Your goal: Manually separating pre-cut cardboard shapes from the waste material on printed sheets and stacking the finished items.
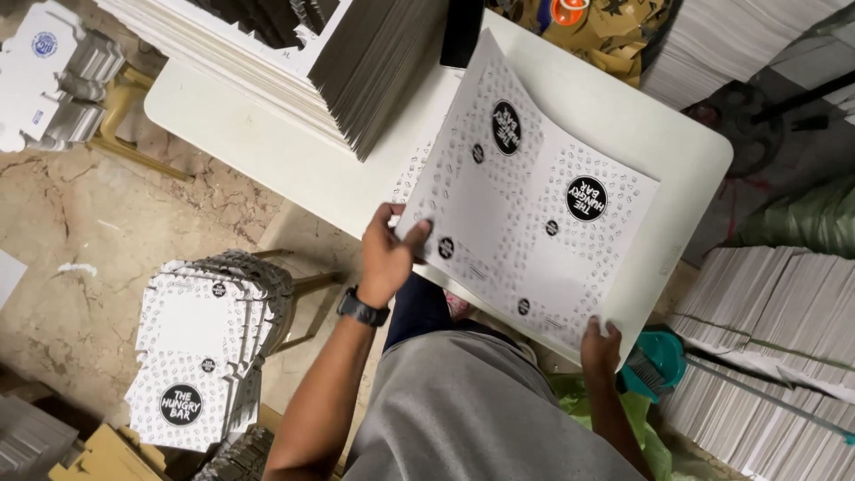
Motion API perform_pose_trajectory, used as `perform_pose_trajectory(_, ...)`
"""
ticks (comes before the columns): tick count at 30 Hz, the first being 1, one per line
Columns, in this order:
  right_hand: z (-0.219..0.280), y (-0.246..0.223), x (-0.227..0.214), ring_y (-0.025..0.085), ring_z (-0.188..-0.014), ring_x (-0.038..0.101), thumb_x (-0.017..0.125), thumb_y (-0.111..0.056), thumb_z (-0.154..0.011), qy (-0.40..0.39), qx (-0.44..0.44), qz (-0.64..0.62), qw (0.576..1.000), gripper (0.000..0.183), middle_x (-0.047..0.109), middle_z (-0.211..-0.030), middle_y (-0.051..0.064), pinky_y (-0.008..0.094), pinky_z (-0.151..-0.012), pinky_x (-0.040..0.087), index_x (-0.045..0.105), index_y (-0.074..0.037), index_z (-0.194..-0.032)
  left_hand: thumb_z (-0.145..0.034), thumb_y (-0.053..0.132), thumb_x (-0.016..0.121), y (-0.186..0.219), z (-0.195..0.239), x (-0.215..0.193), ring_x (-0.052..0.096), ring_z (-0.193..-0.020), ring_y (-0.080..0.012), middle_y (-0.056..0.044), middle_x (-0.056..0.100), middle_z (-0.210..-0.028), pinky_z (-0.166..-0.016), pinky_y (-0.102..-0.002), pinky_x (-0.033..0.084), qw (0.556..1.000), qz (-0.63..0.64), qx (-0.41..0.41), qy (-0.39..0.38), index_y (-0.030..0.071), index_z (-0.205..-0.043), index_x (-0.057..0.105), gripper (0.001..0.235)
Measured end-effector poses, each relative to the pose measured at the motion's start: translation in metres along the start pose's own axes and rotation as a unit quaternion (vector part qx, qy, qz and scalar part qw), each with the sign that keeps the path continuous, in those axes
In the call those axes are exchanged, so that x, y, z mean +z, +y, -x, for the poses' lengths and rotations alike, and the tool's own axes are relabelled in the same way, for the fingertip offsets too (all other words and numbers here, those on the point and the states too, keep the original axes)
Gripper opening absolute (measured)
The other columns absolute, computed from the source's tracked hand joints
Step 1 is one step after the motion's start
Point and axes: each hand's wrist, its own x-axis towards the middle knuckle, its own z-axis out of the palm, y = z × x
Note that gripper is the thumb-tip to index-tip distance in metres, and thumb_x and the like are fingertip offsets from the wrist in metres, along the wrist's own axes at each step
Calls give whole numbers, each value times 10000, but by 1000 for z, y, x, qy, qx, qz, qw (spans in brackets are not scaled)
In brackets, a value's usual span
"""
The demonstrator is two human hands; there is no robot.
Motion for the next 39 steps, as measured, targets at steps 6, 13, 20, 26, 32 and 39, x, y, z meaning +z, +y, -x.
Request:
perform_pose_trajectory(6, -9, -1, -11, 441, -1097, 620, 653, -367, -964, -56, 24, -148, 987, 496, 650, -1253, 216, 549, -723, 610, 675, 53, -1226, -866, 197, 741, -98, -36, -43, 705, -657, -297, -181, 699, -876, -437, -417, 627, 990, 52, -113, 68, 89, -914, 504, 264)
perform_pose_trajectory(13, -54, 68, -5, 368, -1430, 433, 830, 37, -695, -221, -443, -97, 863, 885, 478, -1506, 259, 472, -1173, 401, 438, 27, -1488, -861, 242, 772, -160, -70, -78, 723, -788, -282, -164, 708, -1035, -508, -408, 647, 978, -6, -182, 100, 51, -1120, 586, 372)
perform_pose_trajectory(20, 92, -54, 7, 422, -1256, 589, 612, -344, -983, -366, 166, -383, 832, 511, 607, -1390, 229, 557, -1096, 456, 599, -25, -1382, -834, 302, 839, -233, -102, -105, 681, -1056, -258, -166, 580, -1268, -852, -398, 638, 922, 100, -188, 322, 110, -1358, 354, 740)
perform_pose_trajectory(26, 144, -74, 24, 411, -1281, 574, 666, -405, -979, -394, 158, -371, 826, 594, 599, -1417, 232, 593, -1100, 435, 592, 12, -1397, -901, 310, 722, -236, 21, 6, 683, -981, -319, -240, 540, -1270, -822, -401, 627, 931, 102, -327, 125, -1, -1497, 358, 764)
perform_pose_trajectory(32, 156, -63, 49, 421, -1441, 376, 760, -410, -911, -241, 60, -205, 947, 807, 431, -1539, 255, 619, -1186, 289, 418, -11, -1524, -961, 191, 683, -241, 48, 31, 705, -954, -463, -315, 486, -1361, -724, -447, 678, 943, 85, -321, -26, -75, -1448, 428, 611)
perform_pose_trajectory(39, 177, -125, 26, 568, -1509, 117, 812, -250, -848, -119, -341, 115, 926, 880, 140, -1619, 329, 700, -1201, 171, 362, -92, -1588, -956, 398, 680, -227, 50, 22, 762, -779, -335, -298, 658, -1122, -661, -334, 692, 942, 34, -329, -59, -78, -1306, 513, 614)
